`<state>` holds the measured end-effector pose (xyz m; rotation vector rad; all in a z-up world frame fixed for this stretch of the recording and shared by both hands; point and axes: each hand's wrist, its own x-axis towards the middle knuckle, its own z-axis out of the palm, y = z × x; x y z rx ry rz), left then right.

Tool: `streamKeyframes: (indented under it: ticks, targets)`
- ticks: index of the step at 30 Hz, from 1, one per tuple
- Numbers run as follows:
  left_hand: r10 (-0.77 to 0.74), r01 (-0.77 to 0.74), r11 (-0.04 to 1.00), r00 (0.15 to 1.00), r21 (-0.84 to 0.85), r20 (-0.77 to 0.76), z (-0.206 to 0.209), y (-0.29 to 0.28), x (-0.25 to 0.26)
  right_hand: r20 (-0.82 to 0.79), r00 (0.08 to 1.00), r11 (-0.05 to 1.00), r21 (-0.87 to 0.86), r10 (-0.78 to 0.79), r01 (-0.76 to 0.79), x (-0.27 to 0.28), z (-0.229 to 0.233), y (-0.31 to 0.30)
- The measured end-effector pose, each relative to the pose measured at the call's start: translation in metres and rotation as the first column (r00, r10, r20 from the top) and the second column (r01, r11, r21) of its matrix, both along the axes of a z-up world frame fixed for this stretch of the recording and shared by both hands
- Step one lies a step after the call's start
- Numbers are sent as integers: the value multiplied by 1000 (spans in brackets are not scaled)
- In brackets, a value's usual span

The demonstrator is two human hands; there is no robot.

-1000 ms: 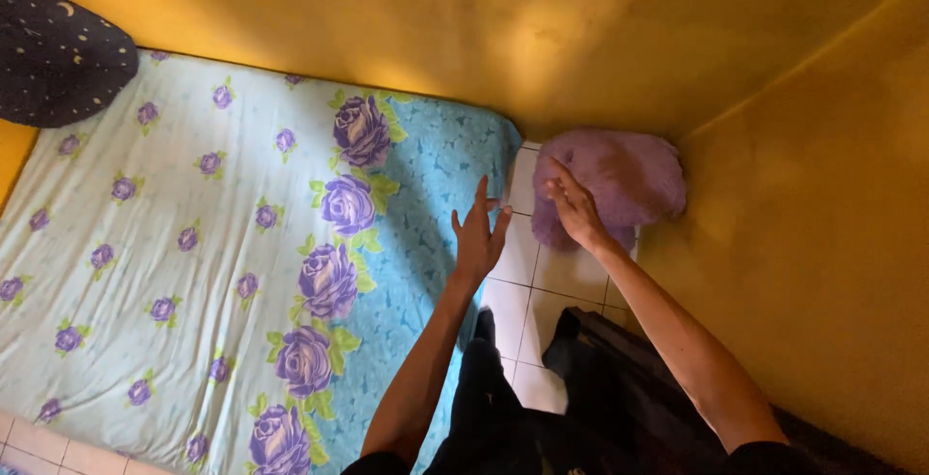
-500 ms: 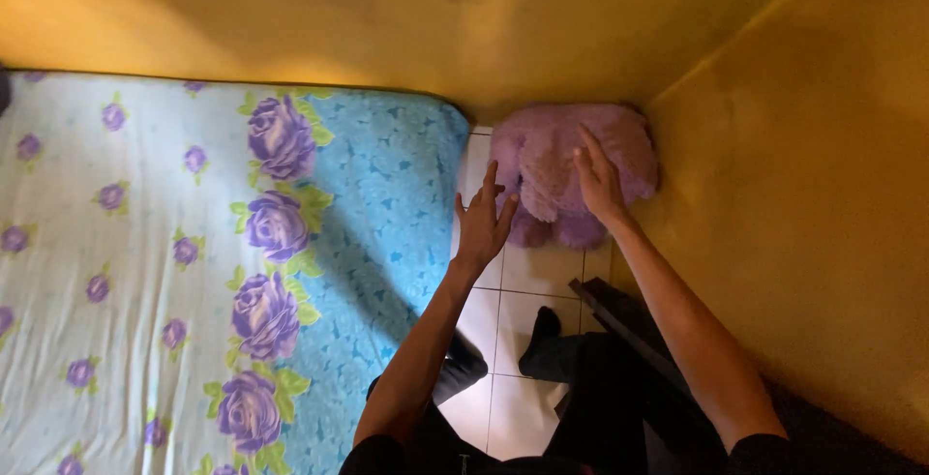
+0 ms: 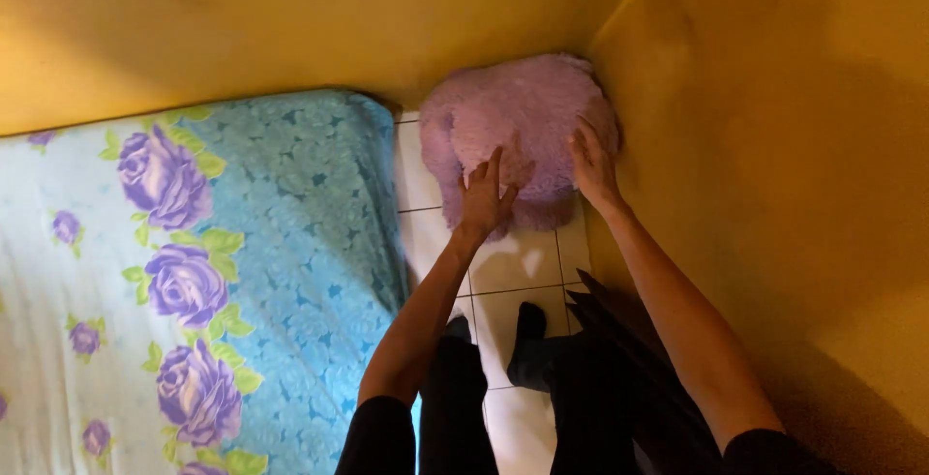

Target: Smoothing a bedsheet on a mattress and arranging a large teddy bear.

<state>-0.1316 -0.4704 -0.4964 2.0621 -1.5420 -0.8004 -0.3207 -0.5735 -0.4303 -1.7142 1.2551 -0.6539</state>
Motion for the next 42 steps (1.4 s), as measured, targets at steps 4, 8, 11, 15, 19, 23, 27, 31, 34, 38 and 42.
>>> streamKeyframes:
  ticks: [4, 8, 11, 15, 19, 23, 27, 31, 34, 38, 42]
  targets:
    - [-74, 81, 995, 991, -65, 108, -41, -28, -7, -22, 999, 984, -173, -38, 34, -18, -74, -28]
    - [-264, 235, 964, 896, 124, 357, -63, -50, -9, -129, 982, 957, -275, -135, 96, -33, -116, -60]
    - [-304, 280, 952, 813, 125, 497, -93, -62, -5, -290, 938, 921, -385, -188, 66, -40, -168, -97]
    - [-286, 314, 948, 759, 56, 585, -171, -77, 11, -482, 871, 986, -165, -97, 19, -48, -241, -136]
    - [-233, 360, 928, 757, -93, 610, -233, -95, 50, -451, 891, 992, -122, -54, -2, -28, -222, -138]
    - [-235, 344, 915, 881, -213, 412, -230, -102, 92, -215, 973, 996, -12, -89, 89, -18, -217, -141]
    - [-240, 295, 915, 946, -274, 219, -266, -132, 162, 46, 996, 994, -76, -75, 78, -31, -247, -171]
    - [-229, 231, 955, 973, -188, 31, -105, -105, 162, 36, 997, 997, 31, 73, -74, -15, -121, -111]
    - [-156, 102, 969, 958, -224, -240, -81, -111, 168, 377, 900, 896, 442, -219, 33, 2, -71, -64]
    - [110, -94, 957, 993, -275, 45, -148, -121, 197, 355, 914, 961, 115, 198, -253, -5, -154, -109]
    - [311, -295, 945, 944, -141, 108, -182, -103, 197, -283, 927, 947, -132, 247, -293, 8, -185, -115]
